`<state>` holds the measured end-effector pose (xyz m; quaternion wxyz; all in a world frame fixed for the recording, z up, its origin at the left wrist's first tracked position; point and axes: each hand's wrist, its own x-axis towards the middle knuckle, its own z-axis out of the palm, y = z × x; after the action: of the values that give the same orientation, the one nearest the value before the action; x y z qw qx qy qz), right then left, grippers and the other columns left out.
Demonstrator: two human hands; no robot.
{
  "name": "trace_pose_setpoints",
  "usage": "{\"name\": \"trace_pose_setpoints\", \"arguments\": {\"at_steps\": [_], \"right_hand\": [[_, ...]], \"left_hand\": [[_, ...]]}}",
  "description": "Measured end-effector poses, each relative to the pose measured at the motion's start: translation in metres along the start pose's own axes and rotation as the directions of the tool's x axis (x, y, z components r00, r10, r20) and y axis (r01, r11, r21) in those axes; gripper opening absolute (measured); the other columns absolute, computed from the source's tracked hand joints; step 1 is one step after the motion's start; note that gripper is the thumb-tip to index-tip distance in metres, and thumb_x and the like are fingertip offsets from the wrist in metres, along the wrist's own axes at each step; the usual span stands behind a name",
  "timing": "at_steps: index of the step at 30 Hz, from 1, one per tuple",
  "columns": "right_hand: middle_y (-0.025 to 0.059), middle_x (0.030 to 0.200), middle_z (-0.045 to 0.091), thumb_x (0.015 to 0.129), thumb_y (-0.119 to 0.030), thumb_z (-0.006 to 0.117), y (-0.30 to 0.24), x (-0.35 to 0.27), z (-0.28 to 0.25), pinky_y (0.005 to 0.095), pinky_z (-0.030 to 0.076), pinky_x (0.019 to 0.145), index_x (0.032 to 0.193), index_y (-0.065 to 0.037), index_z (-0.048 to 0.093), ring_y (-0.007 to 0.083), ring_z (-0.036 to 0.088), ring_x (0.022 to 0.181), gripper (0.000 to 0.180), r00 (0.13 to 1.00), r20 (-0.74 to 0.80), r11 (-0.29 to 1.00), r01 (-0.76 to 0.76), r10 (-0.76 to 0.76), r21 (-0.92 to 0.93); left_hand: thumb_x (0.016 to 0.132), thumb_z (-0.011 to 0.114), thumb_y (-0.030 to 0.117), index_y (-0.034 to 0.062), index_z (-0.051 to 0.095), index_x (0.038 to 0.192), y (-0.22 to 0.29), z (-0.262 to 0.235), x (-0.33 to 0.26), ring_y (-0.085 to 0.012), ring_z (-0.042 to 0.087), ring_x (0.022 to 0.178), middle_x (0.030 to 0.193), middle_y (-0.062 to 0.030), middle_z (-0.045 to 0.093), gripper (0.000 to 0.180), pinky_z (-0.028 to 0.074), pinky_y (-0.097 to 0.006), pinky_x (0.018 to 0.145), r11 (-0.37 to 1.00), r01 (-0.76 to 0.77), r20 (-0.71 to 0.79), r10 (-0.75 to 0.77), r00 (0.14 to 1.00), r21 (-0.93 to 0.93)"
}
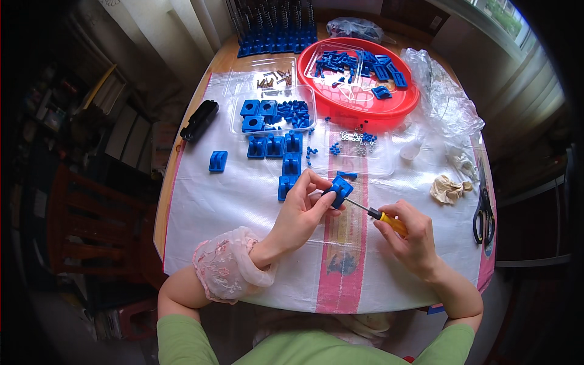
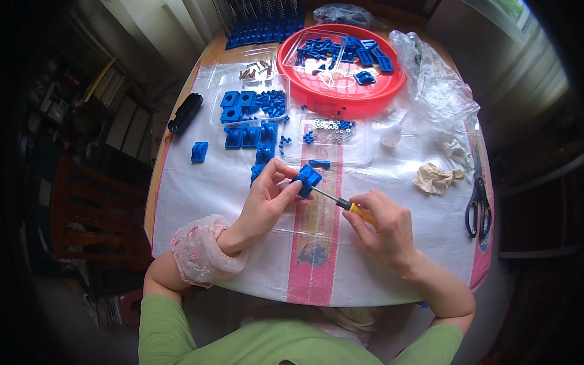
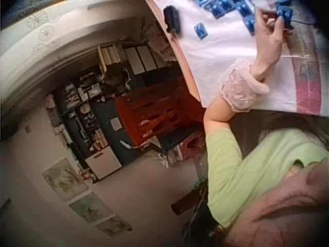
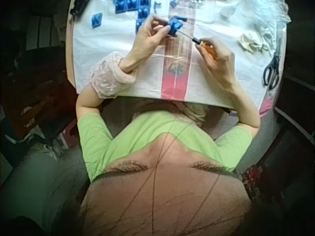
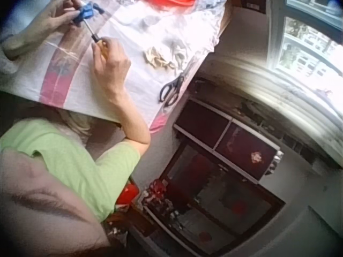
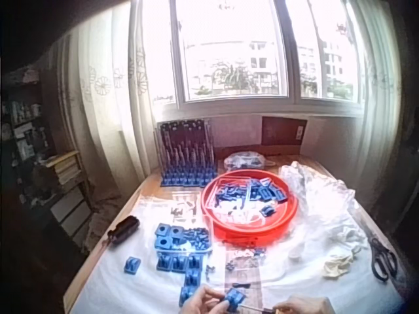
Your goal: Assemble blue plastic lighting components using a screwdriver to adjust or pry parts as needed.
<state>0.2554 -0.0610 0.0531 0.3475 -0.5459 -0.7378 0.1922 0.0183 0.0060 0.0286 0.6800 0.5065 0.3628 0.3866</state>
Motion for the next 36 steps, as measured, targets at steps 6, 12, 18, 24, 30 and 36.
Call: {"name": "trace_pose_setpoints", "arguments": {"at_steps": [6, 12, 18, 24, 30, 36], "right_hand": [[0.0104, 0.082, 0.065, 0.080, -0.006, 0.080, -0.0018, 0.0008, -0.0011, 0.0360, 0.052, 0.058, 0.096, -0.004, 0.064, 0.0279, 0.068, 0.069, 0.022, 1.000, -0.015, 1.000, 0.019, -0.019, -0.007], [0.0099, 0.081, 0.064, 0.079, -0.005, 0.081, -0.0022, 0.0006, -0.0002, 0.0362, 0.051, 0.058, 0.094, -0.004, 0.064, 0.0279, 0.068, 0.069, 0.023, 1.000, -0.014, 1.000, 0.015, -0.015, -0.004], [0.0100, 0.082, 0.065, 0.079, -0.005, 0.081, -0.0004, 0.0002, 0.0004, 0.0361, 0.052, 0.058, 0.094, -0.004, 0.064, 0.0277, 0.068, 0.069, 0.022, 0.999, -0.021, 0.999, 0.032, -0.032, -0.002], [0.0120, 0.082, 0.068, 0.084, -0.008, 0.078, 0.0022, -0.0019, 0.0030, 0.0356, 0.053, 0.058, 0.099, -0.003, 0.065, 0.0264, 0.069, 0.068, 0.020, 1.000, 0.009, 0.999, -0.010, 0.009, 0.037], [0.0131, 0.082, 0.070, 0.088, -0.008, 0.074, 0.0065, -0.0030, 0.0054, 0.0345, 0.052, 0.057, 0.103, -0.002, 0.068, 0.0250, 0.069, 0.064, 0.018, 0.999, -0.002, 0.998, -0.035, 0.035, 0.057], [0.0133, 0.078, 0.068, 0.091, -0.008, 0.071, 0.0033, -0.0022, 0.0018, 0.0354, 0.050, 0.056, 0.104, -0.003, 0.069, 0.0251, 0.066, 0.061, 0.015, 0.996, 0.057, 0.997, -0.074, 0.072, 0.028]], "left_hand": [[0.103, 0.055, 0.006, 0.0054, 0.045, 0.112, -0.0005, -0.0001, 0.0002, -0.0173, 0.071, 0.099, 0.110, -0.0108, 0.065, 0.013, 0.061, -0.028, 0.081, 1.000, 0.006, -0.004, -0.006, 1.000, 0.005], [0.103, 0.055, 0.005, 0.0052, 0.045, 0.112, 0.0005, 0.0002, -0.0004, -0.0173, 0.071, 0.099, 0.110, -0.0111, 0.065, 0.013, 0.061, -0.028, 0.081, 1.000, 0.011, -0.003, -0.011, 1.000, -0.006], [0.103, 0.055, 0.006, 0.0049, 0.046, 0.112, 0.0011, 0.0000, 0.0001, -0.0174, 0.071, 0.099, 0.111, -0.0111, 0.064, 0.013, 0.061, -0.028, 0.082, 1.000, 0.014, 0.005, -0.014, 1.000, -0.007], [0.103, 0.055, 0.006, 0.0049, 0.045, 0.112, 0.0004, -0.0010, 0.0002, -0.0176, 0.071, 0.100, 0.111, -0.0109, 0.064, 0.013, 0.061, -0.028, 0.082, 1.000, 0.012, 0.004, -0.012, 1.000, -0.015], [0.103, 0.055, 0.006, 0.0050, 0.045, 0.113, 0.0014, -0.0009, 0.0001, -0.0181, 0.071, 0.099, 0.110, -0.0108, 0.064, 0.013, 0.062, -0.029, 0.081, 1.000, -0.001, 0.006, 0.001, 1.000, -0.003], [0.103, 0.055, 0.006, 0.0048, 0.045, 0.112, 0.0018, -0.0009, -0.0004, -0.0185, 0.071, 0.099, 0.111, -0.0113, 0.063, 0.014, 0.062, -0.028, 0.080, 1.000, 0.015, 0.004, -0.015, 1.000, -0.006]]}}
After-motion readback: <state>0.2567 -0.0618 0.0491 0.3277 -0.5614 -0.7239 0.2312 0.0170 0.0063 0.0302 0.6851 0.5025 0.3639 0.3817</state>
